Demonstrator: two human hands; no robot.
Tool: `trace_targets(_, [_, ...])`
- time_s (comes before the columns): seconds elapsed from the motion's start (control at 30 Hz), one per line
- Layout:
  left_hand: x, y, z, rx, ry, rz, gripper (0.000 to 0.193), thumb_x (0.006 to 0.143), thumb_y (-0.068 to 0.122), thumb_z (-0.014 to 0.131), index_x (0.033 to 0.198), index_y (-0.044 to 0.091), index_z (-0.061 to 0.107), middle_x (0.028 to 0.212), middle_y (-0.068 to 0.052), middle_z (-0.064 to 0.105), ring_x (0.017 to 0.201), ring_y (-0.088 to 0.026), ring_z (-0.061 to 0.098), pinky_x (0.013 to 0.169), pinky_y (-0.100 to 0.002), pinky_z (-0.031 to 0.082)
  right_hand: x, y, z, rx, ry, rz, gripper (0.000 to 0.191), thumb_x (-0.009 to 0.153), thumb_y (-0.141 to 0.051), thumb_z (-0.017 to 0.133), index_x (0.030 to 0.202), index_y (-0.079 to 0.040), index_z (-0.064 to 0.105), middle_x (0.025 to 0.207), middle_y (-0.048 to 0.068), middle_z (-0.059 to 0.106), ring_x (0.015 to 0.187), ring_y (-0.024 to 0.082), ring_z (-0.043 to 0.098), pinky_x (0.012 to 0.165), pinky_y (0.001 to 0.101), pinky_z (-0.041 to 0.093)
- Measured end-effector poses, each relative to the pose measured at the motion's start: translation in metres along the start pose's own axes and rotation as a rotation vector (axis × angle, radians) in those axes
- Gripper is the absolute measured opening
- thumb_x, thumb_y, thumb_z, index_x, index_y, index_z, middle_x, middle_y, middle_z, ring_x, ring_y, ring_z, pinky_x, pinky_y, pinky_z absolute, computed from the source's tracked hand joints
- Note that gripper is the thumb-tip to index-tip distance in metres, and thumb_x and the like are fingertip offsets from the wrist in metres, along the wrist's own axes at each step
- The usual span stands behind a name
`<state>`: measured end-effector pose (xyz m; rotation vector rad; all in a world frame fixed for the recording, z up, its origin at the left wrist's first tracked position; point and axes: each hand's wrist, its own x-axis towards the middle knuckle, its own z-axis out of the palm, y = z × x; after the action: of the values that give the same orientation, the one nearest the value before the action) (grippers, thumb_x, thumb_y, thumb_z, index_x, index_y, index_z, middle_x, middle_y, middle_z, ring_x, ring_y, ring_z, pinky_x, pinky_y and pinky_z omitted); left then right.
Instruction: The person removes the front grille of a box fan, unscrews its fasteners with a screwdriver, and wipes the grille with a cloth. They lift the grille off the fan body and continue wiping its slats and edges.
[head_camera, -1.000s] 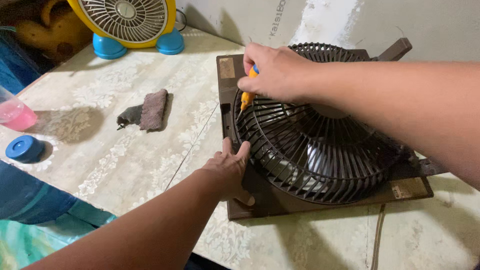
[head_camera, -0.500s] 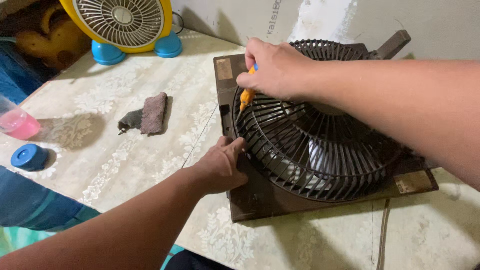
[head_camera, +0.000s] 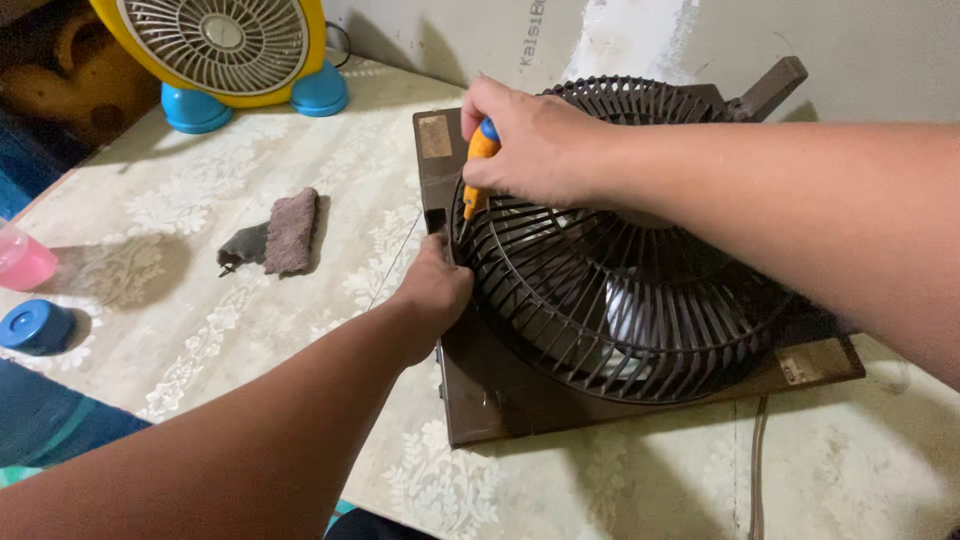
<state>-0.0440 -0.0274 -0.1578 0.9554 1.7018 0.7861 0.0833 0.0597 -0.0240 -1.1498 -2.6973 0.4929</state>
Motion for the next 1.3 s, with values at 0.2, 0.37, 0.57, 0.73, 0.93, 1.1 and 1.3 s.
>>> trace_targets(0.2, [0.01, -0.004, 0.003, -0.107, -0.045, -0.02, 0.063, 0.086, 0.002, 0.044, 0.148, 0.012, 0.046, 0.127, -0.017, 0.068, 0.111, -0.028, 0.066, 0.095, -0.038, 0.054, 0.004, 0.002, -0.004, -0.049, -0.084, 0.171, 0.043, 0.097, -0.049, 0.06, 0.113, -0.011, 0.052, 0.092, 0.014, 0.069, 0.089, 0.029, 0.069, 0.08, 0.0454, 0.053])
trace_targets(0.37, [0.016, -0.004, 0.001, -0.083, -0.049, 0.011, 0.065, 0.087, 0.002, 0.044, 0.151, 0.012, 0.045, 0.127, -0.015, 0.068, 0.11, -0.024, 0.066, 0.094, -0.036, 0.053, 0.004, 0.006, -0.005, 0.015, -0.01, 0.061, 0.041, 0.086, -0.038, 0.066, 0.111, -0.009, 0.051, 0.091, 0.013, 0.067, 0.085, 0.029, 0.069, 0.078, 0.043, 0.054])
trace_targets(0.57, [0.016, 0.001, -0.001, -0.155, -0.047, -0.12, 0.063, 0.088, 0.004, 0.044, 0.149, 0.017, 0.047, 0.117, -0.015, 0.07, 0.101, -0.025, 0.067, 0.087, -0.038, 0.055, 0.004, 0.01, -0.002, 0.023, -0.029, 0.189, 0.042, 0.091, -0.047, 0.066, 0.108, -0.01, 0.054, 0.092, 0.014, 0.069, 0.087, 0.028, 0.069, 0.08, 0.0424, 0.053])
trace_targets(0.73, [0.016, 0.004, -0.002, -0.327, -0.039, -0.196, 0.053, 0.085, -0.001, 0.048, 0.134, 0.012, 0.059, 0.103, -0.013, 0.067, 0.094, -0.027, 0.064, 0.083, -0.043, 0.054, 0.002, 0.011, 0.003, 0.142, 0.03, 0.031, 0.043, 0.076, -0.033, 0.076, 0.106, -0.009, 0.055, 0.096, 0.009, 0.068, 0.089, 0.022, 0.068, 0.078, 0.0373, 0.054])
trace_targets(0.93, [0.034, -0.006, -0.005, -0.422, -0.03, -0.334, 0.033, 0.091, 0.004, 0.054, 0.12, 0.021, 0.057, 0.107, -0.007, 0.058, 0.103, -0.026, 0.056, 0.088, -0.049, 0.051, 0.003, 0.01, 0.001, 0.112, -0.079, 0.199, 0.04, 0.091, -0.048, 0.075, 0.104, -0.011, 0.063, 0.096, 0.009, 0.069, 0.088, 0.021, 0.067, 0.08, 0.0379, 0.052])
trace_targets(1.1, [0.053, -0.014, -0.01, -0.511, -0.057, -0.392, 0.013, 0.102, 0.026, 0.051, 0.109, 0.022, 0.062, 0.11, -0.004, 0.06, 0.103, -0.024, 0.053, 0.087, -0.05, 0.049, 0.005, 0.012, 0.005, 0.284, -0.054, 0.204, 0.035, 0.083, -0.028, 0.079, 0.107, -0.011, 0.061, 0.097, 0.007, 0.068, 0.087, 0.02, 0.069, 0.071, 0.0365, 0.059])
trace_targets(1.3, [0.058, -0.016, -0.009, -0.519, -0.026, -0.446, 0.015, 0.102, 0.029, 0.05, 0.1, 0.026, 0.065, 0.11, 0.003, 0.063, 0.104, -0.019, 0.054, 0.089, -0.049, 0.052, 0.009, 0.024, 0.012, 0.411, 0.002, 0.146, 0.029, 0.079, -0.015, 0.073, 0.105, -0.009, 0.063, 0.091, 0.007, 0.066, 0.077, 0.015, 0.062, 0.063, 0.0292, 0.052])
